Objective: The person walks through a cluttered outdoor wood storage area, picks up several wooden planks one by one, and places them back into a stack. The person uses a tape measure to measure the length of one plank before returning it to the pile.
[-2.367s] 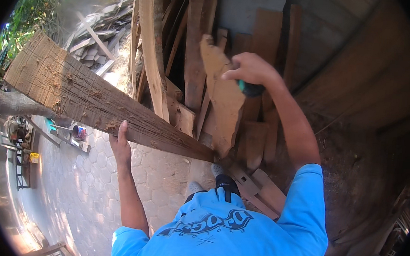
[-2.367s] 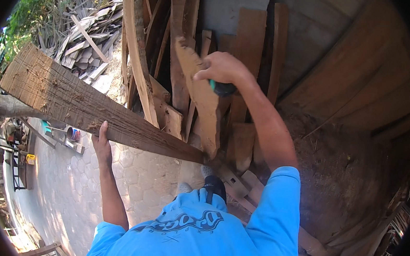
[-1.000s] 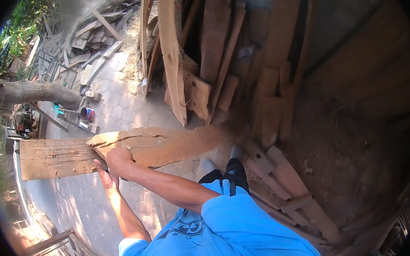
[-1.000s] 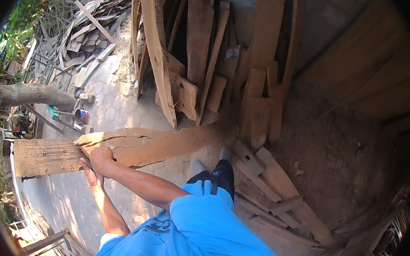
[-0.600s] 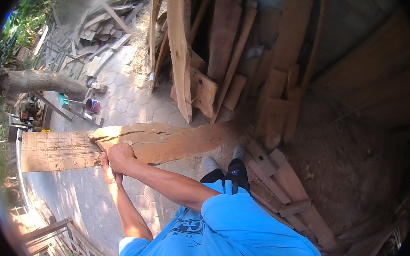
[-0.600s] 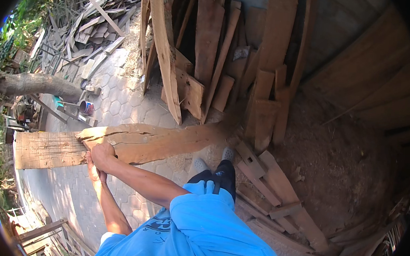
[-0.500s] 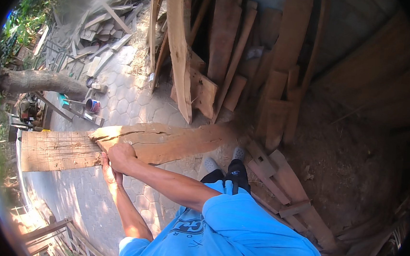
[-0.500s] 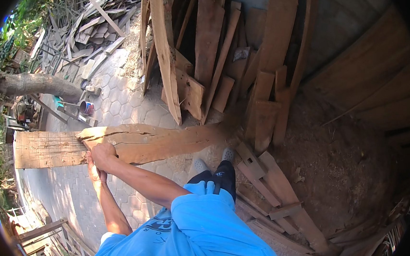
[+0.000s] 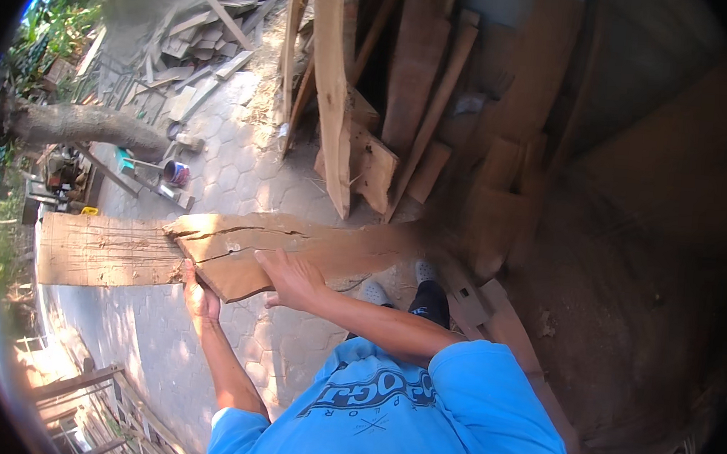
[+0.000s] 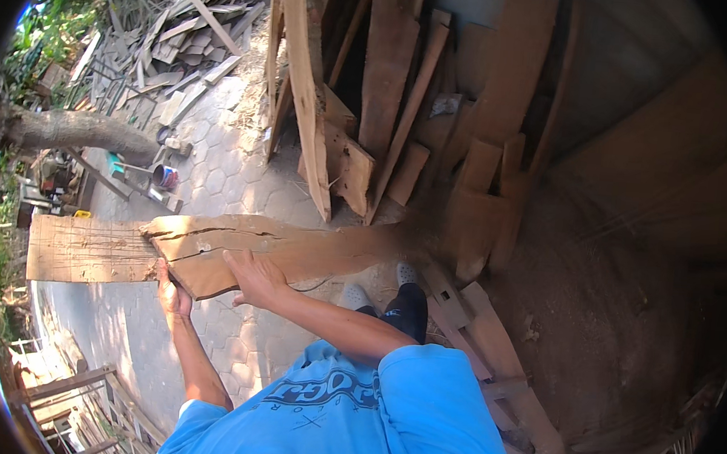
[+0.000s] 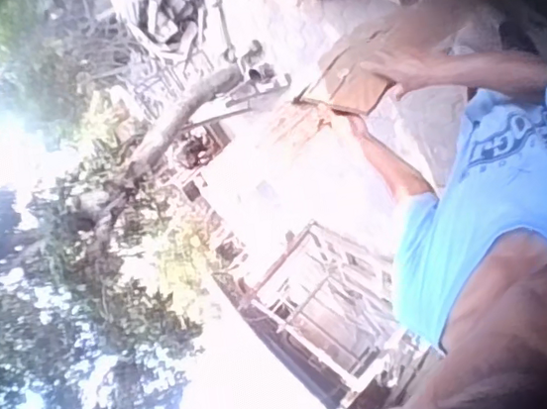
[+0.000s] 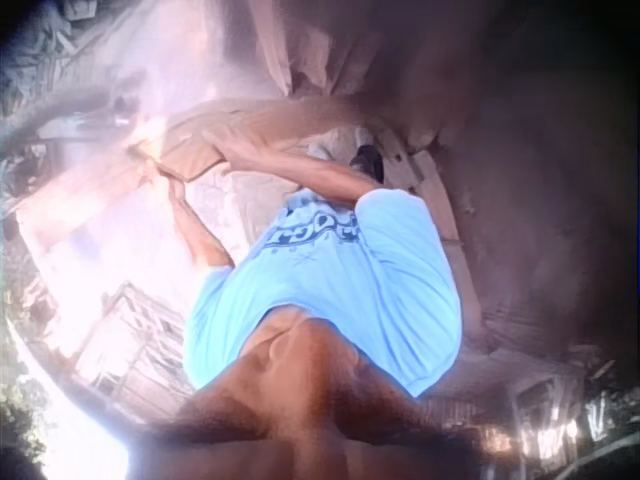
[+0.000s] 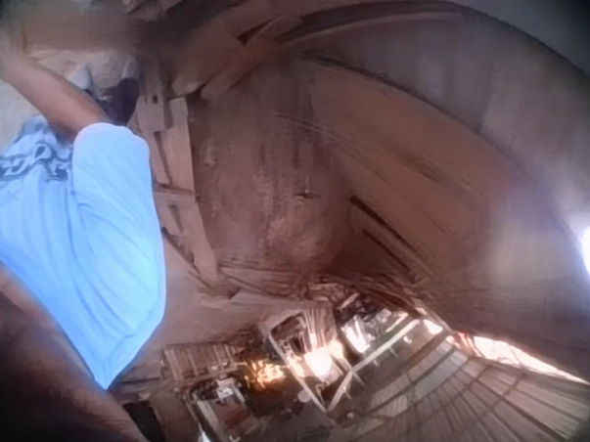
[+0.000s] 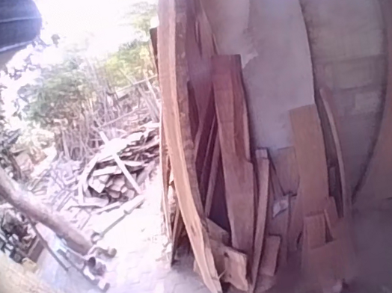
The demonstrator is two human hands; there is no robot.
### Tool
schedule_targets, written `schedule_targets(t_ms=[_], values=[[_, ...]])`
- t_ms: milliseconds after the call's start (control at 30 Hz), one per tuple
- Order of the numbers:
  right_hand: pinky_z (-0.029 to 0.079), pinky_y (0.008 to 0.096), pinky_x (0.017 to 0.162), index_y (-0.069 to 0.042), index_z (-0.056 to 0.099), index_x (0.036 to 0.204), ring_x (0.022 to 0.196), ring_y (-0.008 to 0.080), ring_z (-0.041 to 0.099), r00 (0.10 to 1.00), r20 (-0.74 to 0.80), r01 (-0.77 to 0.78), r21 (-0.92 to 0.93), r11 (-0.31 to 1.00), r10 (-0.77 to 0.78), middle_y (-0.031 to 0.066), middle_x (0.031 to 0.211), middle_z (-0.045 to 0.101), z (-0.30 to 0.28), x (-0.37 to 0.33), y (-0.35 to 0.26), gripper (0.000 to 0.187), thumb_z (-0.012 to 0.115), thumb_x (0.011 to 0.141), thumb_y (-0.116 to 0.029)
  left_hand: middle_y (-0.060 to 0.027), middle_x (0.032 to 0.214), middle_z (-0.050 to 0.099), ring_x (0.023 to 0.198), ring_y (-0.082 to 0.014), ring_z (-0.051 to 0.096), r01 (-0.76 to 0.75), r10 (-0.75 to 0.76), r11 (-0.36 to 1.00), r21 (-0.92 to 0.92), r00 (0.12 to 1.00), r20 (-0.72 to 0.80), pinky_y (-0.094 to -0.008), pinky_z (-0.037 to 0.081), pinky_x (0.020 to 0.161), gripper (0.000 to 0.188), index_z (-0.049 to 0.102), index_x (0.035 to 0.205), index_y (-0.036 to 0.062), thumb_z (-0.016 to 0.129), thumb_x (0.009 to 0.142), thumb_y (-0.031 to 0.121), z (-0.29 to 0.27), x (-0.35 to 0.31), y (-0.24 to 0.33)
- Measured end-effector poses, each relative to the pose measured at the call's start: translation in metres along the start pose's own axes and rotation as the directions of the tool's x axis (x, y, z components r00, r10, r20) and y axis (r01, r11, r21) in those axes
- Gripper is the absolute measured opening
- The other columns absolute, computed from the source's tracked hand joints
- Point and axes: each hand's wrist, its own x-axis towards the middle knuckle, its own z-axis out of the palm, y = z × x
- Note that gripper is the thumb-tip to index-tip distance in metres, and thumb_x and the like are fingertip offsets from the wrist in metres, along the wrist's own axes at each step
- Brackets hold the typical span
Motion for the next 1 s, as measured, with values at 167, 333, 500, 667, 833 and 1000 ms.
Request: schedule_targets(t_ms=[167,333,500,667,833,1000], values=[[0.054,0.0457,0.068,-0.016,0.024,0.146,0.084,0.0391,0.064,0.997,-0.019,0.074,0.016,0.997,-0.073,0.0269,0.133,0.038,0.010,-0.007,-0.022,0.097,0.079,0.069,-0.036,-0.0081,0.129,0.053,0.118,-0.0216,0.049,-0.063,0.063,0.998,-0.002,0.998,0.029,-0.0377,0.037,0.104,0.052,0.048,0.129,0.0024,0.062,0.091,0.035,0.022,-0.018,0.001],[0.054,0.0460,0.067,-0.017,0.024,0.146,0.083,0.0378,0.065,0.990,-0.113,0.088,0.065,0.994,-0.081,0.0245,0.133,0.036,-0.005,-0.015,-0.010,0.096,0.079,0.069,-0.034,-0.0084,0.130,0.053,0.119,-0.0213,0.049,-0.125,0.124,0.992,0.036,0.992,0.030,-0.0374,0.039,0.103,0.052,0.047,0.131,0.0021,0.062,0.091,0.033,0.062,-0.036,0.001],[0.053,0.0462,0.068,-0.018,0.023,0.146,0.084,0.0401,0.064,0.967,-0.226,0.145,0.130,0.981,-0.113,0.0253,0.133,0.035,-0.033,-0.020,0.012,0.102,0.081,0.064,-0.036,-0.0100,0.129,0.053,0.117,-0.0217,0.051,-0.161,0.161,0.986,0.039,0.987,0.001,-0.0372,0.042,0.101,0.052,0.046,0.131,0.0007,0.062,0.091,0.030,0.106,-0.050,-0.004],[0.054,0.0471,0.069,-0.018,0.019,0.147,0.087,0.0449,0.063,0.956,-0.263,0.169,0.147,0.975,-0.127,0.0295,0.135,0.033,-0.070,-0.030,0.025,0.105,0.081,0.064,-0.034,-0.0112,0.127,0.054,0.113,-0.0218,0.054,-0.161,0.162,0.986,0.053,0.987,-0.021,-0.0361,0.046,0.097,0.053,0.045,0.130,-0.0022,0.063,0.091,0.029,0.160,-0.058,-0.007],[0.054,0.0462,0.073,-0.015,0.024,0.146,0.090,0.0409,0.063,0.963,-0.250,0.117,0.067,0.991,-0.097,0.0258,0.134,0.038,-0.110,-0.046,0.018,0.099,0.079,0.066,-0.030,-0.0111,0.127,0.054,0.113,-0.0221,0.054,-0.194,0.194,0.980,0.040,0.981,0.001,-0.0359,0.046,0.096,0.053,0.045,0.130,-0.0025,0.063,0.091,0.029,0.204,-0.071,-0.001],[0.054,0.0430,0.074,-0.012,0.034,0.142,0.091,0.0358,0.064,0.927,-0.358,0.122,0.014,0.992,-0.109,0.0172,0.129,0.051,-0.155,-0.063,0.044,0.087,0.077,0.068,-0.027,-0.0115,0.126,0.053,0.113,-0.0218,0.054,-0.282,0.292,0.949,0.141,0.955,-0.058,-0.0347,0.046,0.095,0.053,0.045,0.129,-0.0036,0.063,0.091,0.029,0.233,-0.067,-0.009]])
